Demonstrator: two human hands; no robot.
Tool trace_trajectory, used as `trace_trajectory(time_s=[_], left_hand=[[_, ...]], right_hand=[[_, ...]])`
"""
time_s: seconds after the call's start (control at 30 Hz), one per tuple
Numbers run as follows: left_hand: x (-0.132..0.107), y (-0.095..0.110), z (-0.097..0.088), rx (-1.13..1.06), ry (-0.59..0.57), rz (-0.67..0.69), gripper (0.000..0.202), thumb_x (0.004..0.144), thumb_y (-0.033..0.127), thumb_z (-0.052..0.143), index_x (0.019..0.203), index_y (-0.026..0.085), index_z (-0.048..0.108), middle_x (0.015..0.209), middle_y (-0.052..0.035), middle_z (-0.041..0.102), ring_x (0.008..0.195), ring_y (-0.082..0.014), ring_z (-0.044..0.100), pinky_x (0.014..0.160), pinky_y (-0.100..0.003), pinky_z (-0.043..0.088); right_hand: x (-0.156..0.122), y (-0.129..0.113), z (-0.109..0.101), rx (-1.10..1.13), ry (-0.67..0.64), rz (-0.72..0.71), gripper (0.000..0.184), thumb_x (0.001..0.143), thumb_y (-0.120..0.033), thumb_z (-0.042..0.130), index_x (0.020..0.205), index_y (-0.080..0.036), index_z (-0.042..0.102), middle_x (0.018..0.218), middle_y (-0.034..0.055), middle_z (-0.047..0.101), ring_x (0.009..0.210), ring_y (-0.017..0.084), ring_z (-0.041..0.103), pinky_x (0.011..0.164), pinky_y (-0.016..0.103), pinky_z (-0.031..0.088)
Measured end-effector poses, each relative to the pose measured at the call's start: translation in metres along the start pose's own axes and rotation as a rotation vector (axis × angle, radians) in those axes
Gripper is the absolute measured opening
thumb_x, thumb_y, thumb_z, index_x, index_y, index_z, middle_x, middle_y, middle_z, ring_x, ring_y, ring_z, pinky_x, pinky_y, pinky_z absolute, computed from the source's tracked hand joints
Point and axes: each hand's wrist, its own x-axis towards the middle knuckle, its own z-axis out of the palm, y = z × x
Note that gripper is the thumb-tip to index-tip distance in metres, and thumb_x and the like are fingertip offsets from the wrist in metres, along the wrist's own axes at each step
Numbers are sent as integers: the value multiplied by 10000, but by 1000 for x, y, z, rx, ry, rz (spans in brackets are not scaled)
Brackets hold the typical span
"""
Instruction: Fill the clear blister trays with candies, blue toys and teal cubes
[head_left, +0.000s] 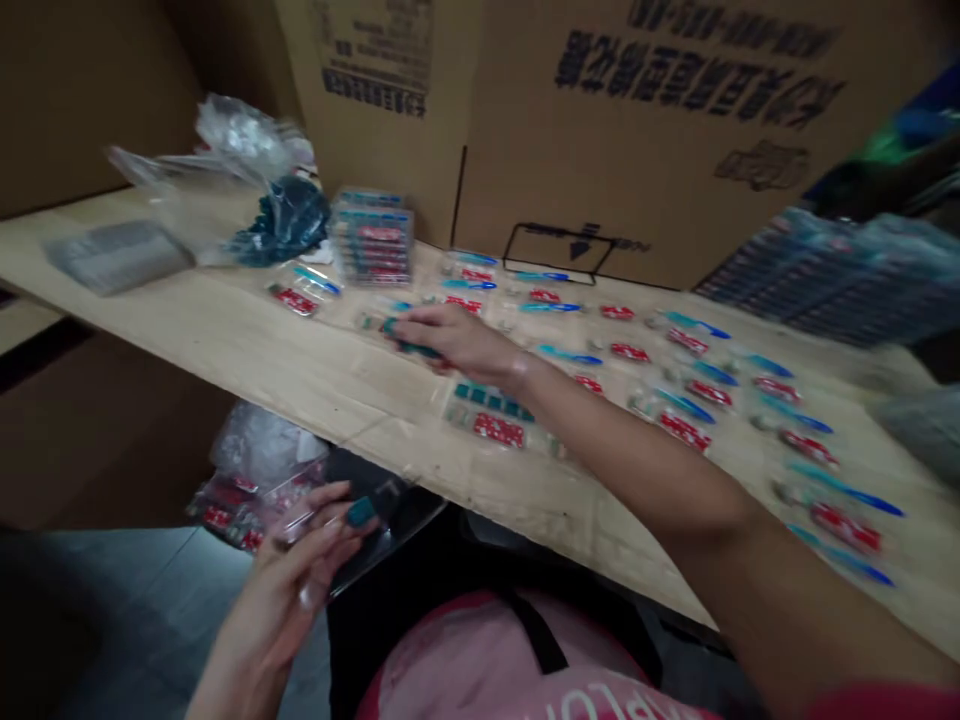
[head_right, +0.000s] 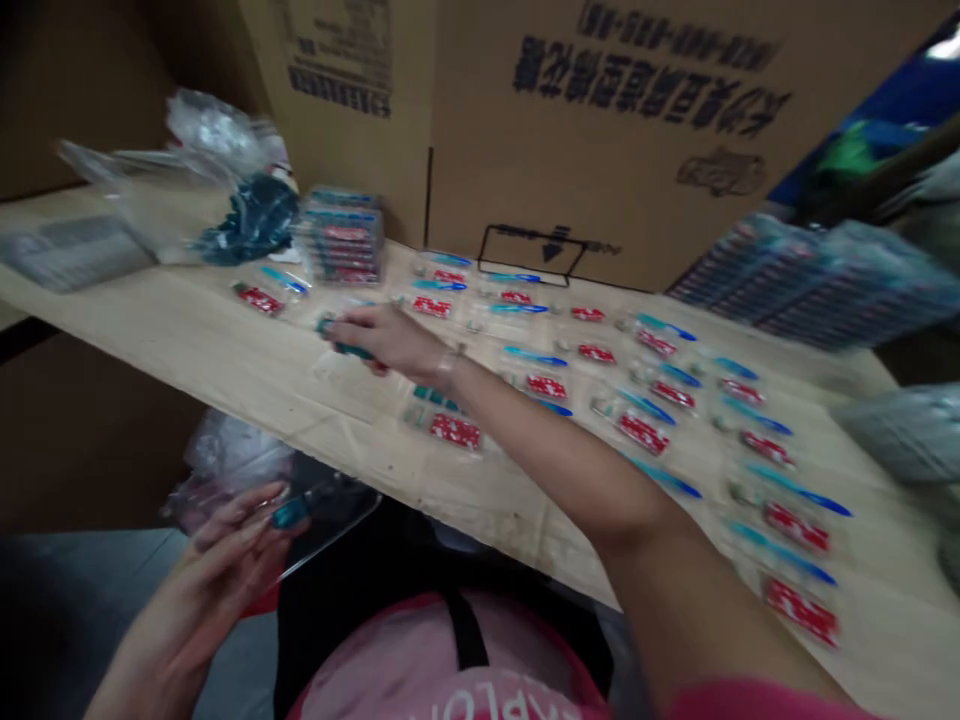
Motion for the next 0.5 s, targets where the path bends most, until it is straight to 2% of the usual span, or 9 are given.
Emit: trace_trajectory(time_s=[0.07,0.1,0.17,0.23,0.3,0.37,0.5], left_hand=[[2,-14,41,43,-166,-127,403,522,185,821,898,150,681,785,-49,718,742,-228,698,606,-214,555],[2,-23,63,57,-243,-187,384,542,186,809,900,144,679,770,-49,715,742,-228,698,615,-219,552],[1,-44,105,71,-386,-272,355,571,177,786,903,137,670,734,-44,705,744,-220,696,648,-236,548],[-4,-64,141,75,-501,-328,335,592,161,765,909,135,658,710,-38,698,741,-201,691,679,-246,542],[-12,-81,169,95,-572,-373,321,615,140,743,921,138,646,716,-37,699,727,-176,685,679,-236,534],[-21,-94,189,126,-586,-398,313,627,114,725,925,145,636,721,-29,700,703,-156,677,678,-235,532],[-33,-106,205,154,-574,-375,295,625,97,710,905,147,632,736,-17,695,703,-150,669,711,-267,543]], right_hand=[[-90,-4,-40,127,47,123,306,920,-390,431,880,-149,616,674,-23,548,492,55,399,441,176,314],[-133,-6,-52,138,70,191,292,896,-400,476,880,-151,629,673,-22,549,514,60,420,457,178,323],[-209,-10,-63,110,147,316,270,855,-401,541,915,-158,642,739,-5,589,601,85,489,520,192,369],[-263,-14,-59,65,250,399,250,850,-381,552,934,-161,636,800,12,613,677,112,531,580,212,408],[-294,-16,-49,-3,310,437,207,875,-333,524,940,-168,630,829,20,626,729,130,555,634,230,431],[-310,-16,-40,-104,317,433,192,909,-270,470,954,-183,635,853,25,633,779,140,569,689,247,441],[-322,-16,-35,-359,349,387,279,943,-207,377,1093,-196,613,928,58,611,842,159,567,730,288,448]])
